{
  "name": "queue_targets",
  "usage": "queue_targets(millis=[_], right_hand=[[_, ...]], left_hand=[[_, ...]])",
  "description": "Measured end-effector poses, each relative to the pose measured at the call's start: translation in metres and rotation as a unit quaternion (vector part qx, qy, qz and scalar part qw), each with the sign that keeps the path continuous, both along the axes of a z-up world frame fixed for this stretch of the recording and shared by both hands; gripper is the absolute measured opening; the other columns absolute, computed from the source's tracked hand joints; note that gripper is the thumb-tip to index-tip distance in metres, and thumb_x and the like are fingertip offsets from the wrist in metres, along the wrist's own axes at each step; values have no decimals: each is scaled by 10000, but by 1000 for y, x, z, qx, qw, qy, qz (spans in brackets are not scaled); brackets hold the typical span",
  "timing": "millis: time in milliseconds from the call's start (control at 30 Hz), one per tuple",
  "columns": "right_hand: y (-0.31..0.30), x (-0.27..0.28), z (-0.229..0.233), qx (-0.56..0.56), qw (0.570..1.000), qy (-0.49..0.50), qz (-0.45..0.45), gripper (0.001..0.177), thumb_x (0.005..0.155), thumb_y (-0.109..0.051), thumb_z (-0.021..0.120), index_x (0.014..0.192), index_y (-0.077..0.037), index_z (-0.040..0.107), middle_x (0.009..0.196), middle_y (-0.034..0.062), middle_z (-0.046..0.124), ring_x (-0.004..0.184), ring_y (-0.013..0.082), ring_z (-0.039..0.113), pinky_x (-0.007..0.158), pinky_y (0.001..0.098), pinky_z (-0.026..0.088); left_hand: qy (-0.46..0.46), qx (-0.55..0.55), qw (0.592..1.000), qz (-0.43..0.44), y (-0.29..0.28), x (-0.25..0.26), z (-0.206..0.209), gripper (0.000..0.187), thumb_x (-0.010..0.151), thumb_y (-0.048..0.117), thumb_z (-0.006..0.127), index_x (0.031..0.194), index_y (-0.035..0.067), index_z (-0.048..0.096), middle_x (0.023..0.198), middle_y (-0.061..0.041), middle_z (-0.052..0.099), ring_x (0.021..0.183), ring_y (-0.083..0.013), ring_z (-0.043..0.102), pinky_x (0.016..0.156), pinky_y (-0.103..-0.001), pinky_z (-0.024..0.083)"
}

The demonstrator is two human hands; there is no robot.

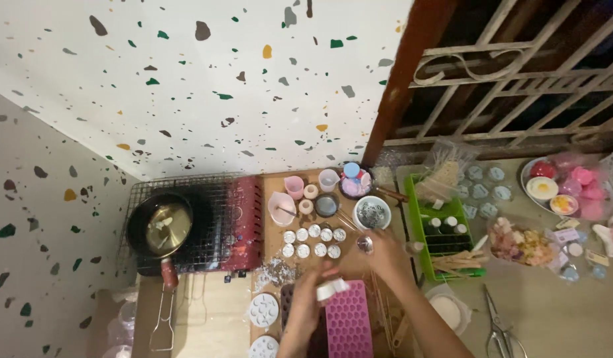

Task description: Preparing small decorative components and placing them into molds for candle making

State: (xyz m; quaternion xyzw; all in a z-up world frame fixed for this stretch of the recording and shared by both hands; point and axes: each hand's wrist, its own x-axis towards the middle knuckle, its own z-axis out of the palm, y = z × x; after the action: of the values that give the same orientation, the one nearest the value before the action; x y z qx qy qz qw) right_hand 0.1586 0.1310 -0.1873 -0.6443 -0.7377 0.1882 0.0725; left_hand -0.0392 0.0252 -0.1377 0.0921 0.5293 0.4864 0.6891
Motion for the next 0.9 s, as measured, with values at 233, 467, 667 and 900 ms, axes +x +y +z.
queue_targets(millis=[233, 467, 667, 900], right_hand=[[35, -26, -138, -21, 982, -126, 138, 610, 767, -232, 870, 1309, -94, 627, 1464, 101, 563, 1404, 314, 483, 1130, 537, 426], [30, -32, -181, 59, 974, -160, 148, 593, 842, -301, 658, 1383, -81, 558, 995, 159, 728, 1184, 356, 572, 876, 535, 474], [-2, -35, -4, 115, 979, 164, -42, 208, 775, -121, 746, 974, -76, 703, 890, 77, 720, 786, 256, 672, 699, 394, 539], [-29, 99, -69, 164, 907, 218, -320, 192, 884, -179, 703, 985, -27, 763, 750, 52, 728, 627, 191, 611, 626, 320, 489]], left_hand=[[-166, 87, 979, 79, 32, -43, 26, 597, 824, 16, 503, 1419, 22, 536, 1347, -250, 571, 1097, -315, 552, 830, -378, 462], [-212, 184, 958, 57, 49, -41, 46, 714, 874, -59, 534, 1554, 100, 387, 1416, -250, 524, 1256, -364, 569, 1002, -439, 522], [-193, 156, 966, 69, 51, -29, 54, 656, 883, -63, 519, 1516, 80, 425, 1406, -252, 532, 1240, -378, 575, 1025, -465, 507], [-148, 82, 982, 90, 40, -6, 47, 494, 875, -28, 488, 1367, -58, 531, 1248, -248, 560, 1053, -363, 605, 923, -456, 536]])
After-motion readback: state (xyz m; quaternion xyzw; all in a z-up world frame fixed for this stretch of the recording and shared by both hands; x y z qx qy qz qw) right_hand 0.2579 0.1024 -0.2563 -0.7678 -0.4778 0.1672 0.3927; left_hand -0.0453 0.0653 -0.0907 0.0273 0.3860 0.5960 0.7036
